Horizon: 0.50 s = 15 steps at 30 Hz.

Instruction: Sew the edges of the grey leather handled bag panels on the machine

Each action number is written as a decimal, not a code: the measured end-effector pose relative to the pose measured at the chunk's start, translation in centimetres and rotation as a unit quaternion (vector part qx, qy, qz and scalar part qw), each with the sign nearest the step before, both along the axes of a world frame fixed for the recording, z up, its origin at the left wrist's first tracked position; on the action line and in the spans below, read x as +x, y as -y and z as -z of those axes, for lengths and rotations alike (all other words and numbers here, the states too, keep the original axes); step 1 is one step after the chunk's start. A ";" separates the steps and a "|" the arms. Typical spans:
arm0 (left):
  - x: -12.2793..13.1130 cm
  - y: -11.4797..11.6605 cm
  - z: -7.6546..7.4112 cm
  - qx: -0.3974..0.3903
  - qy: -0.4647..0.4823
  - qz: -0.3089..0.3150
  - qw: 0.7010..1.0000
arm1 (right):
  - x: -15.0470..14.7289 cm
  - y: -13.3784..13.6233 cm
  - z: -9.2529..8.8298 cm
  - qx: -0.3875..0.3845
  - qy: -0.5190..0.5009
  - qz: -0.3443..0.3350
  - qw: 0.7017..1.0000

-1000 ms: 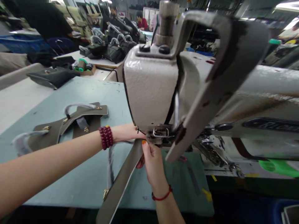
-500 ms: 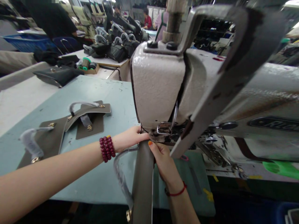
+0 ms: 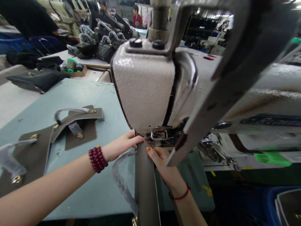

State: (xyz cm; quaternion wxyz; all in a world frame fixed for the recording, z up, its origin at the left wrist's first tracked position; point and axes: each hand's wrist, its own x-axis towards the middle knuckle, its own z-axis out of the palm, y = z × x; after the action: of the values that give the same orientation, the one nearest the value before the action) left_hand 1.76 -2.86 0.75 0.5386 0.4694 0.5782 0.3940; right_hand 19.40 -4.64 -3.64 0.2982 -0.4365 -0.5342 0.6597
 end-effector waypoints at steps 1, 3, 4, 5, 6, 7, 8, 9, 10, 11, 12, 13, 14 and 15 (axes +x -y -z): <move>-0.5 0.0 0.6 -0.020 0.016 0.027 0.999 | 0.1 0.0 0.0 0.003 0.000 -0.004 1.000; -1.4 0.1 1.8 -0.061 0.057 0.040 0.996 | 0.1 0.2 -0.2 0.006 -0.001 -0.007 1.000; -1.8 0.3 2.6 -0.075 0.079 0.025 0.994 | 0.1 0.2 -0.2 0.009 -0.001 -0.007 1.000; -2.2 0.5 3.3 -0.082 0.102 0.007 0.991 | 0.1 0.3 -0.3 0.012 0.000 -0.005 1.000; -2.4 0.8 4.0 -0.083 0.127 -0.011 0.988 | 0.1 0.4 -0.4 0.016 0.004 -0.005 1.000; -2.6 1.2 4.8 -0.081 0.151 -0.026 0.985 | 0.2 0.5 -0.4 0.019 0.008 -0.006 1.000; -2.7 1.6 5.5 -0.076 0.171 -0.037 0.982 | 0.2 0.6 -0.4 0.020 0.014 -0.008 1.000; -2.7 2.2 6.2 -0.069 0.185 -0.039 0.979 | 0.2 0.8 -0.4 0.020 0.019 -0.010 1.000; -2.6 2.9 6.9 -0.058 0.196 -0.037 0.978 | 0.3 0.9 -0.3 0.018 0.025 -0.012 0.999; -2.4 3.5 7.5 -0.047 0.195 -0.033 0.979 | 0.3 1.1 -0.2 0.018 0.031 -0.013 0.999; -2.1 4.2 8.0 -0.034 0.185 -0.031 0.982 | 0.4 1.4 -0.2 0.020 0.037 -0.013 0.999; -1.8 4.8 8.4 -0.019 0.170 -0.032 0.985 | 0.5 1.7 0.0 0.022 0.045 -0.011 0.999; -1.4 5.3 8.6 -0.003 0.150 -0.037 0.988 | 0.6 2.0 0.1 0.026 0.052 -0.009 0.998; -1.1 5.7 8.7 0.012 0.127 -0.044 0.991 | 0.8 2.3 0.2 0.028 0.058 -0.011 0.998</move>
State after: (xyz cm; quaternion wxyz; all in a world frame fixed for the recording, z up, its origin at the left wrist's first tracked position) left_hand 0.68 -8.60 -7.95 0.5843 0.3957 0.5205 0.4808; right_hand 20.16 -6.93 -3.82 0.2718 -0.4597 -0.5734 0.6213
